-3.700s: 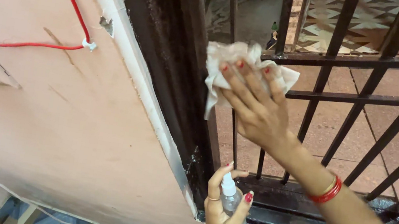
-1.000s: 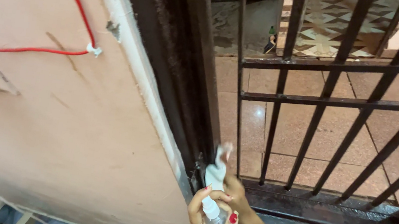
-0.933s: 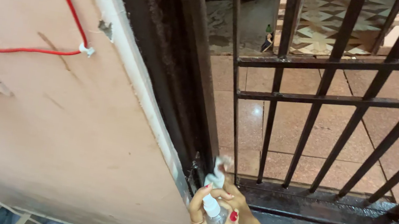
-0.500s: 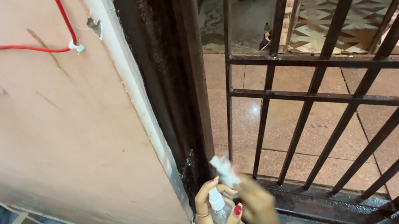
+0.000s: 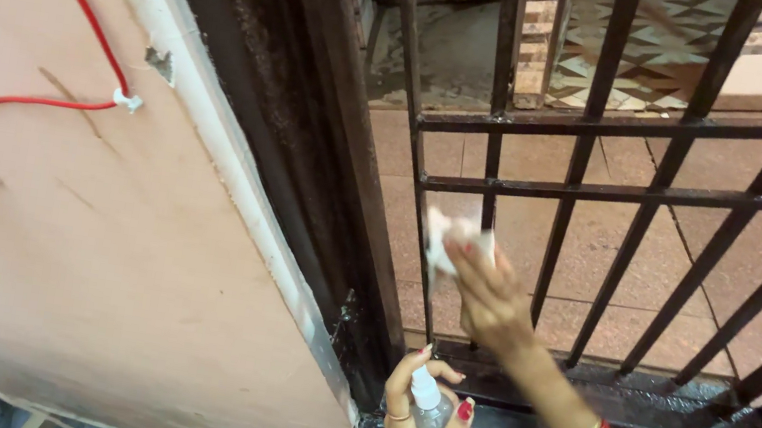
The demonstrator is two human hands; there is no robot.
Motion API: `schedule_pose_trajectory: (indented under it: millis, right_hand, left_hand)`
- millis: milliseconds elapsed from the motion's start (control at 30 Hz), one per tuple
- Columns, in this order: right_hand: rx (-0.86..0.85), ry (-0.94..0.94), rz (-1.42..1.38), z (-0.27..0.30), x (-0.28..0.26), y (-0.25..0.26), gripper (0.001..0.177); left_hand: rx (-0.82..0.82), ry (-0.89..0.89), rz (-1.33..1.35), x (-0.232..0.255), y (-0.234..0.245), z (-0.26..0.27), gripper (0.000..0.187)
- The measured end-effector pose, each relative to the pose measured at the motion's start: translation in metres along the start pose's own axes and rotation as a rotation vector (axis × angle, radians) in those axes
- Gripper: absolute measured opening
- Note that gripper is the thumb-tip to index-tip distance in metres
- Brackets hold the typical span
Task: The person sprays a liquid from a small bottle onto a black metal railing and wipes it with a white cloth. The person repeatedly sprays and wipes different sections of the railing in a systematic manner.
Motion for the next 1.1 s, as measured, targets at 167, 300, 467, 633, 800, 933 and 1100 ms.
schedule_pose_trajectory:
  millis: [167, 300, 467, 633, 800, 933, 1100]
  right_hand:
    - [-0.299, -0.084, -0.082, 0.102, -0.032, -0.012, 0.033]
    - [-0.400, -0.199, -0.249, 0.116, -0.036, 0.001, 0.035]
    - [-0.027, -0.084, -0.143, 0.027, -0.003, 0.073, 0.013]
    - [0.062, 0.092, 0.031, -0.088, 0.031, 0.107, 0.013]
    - [-0.052, 0.313, 0.200, -0.135, 0.040, 0.090, 0.022]
    - [-0.068, 0.400, 0.230, -0.120, 0.056, 0.101, 0.021]
    - [-0.015, 0.362, 0.396, -0.074, 0.113, 0.138, 0.026]
  left_hand:
    - [0.049, 0.027, 0.008, -0.004, 0.008, 0.004, 0.068]
    - [0.048, 0.027, -0.013, -0.003, 0.004, 0.002, 0.068]
    - [0.035, 0.020, -0.103, 0.014, -0.004, -0.013, 0.066]
    - [-0.023, -0.120, -0.223, 0.036, -0.030, -0.056, 0.067]
    - [0.019, -0.258, -0.207, 0.062, -0.060, -0.096, 0.066]
    - [0.032, -0.442, -0.297, 0.077, -0.080, -0.113, 0.064]
    - [-0.013, -0.404, -0.321, 0.070, -0.099, -0.121, 0.063]
Point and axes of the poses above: each hand's wrist, its own z-axis away from the middle knuckle, its own y-axis out of the back of the hand, x = y × z, the point moved 6 cm from there along -z, towards the middle knuckle, and after that the axes turned 2 degrees about -y, right-handed, at the moved point
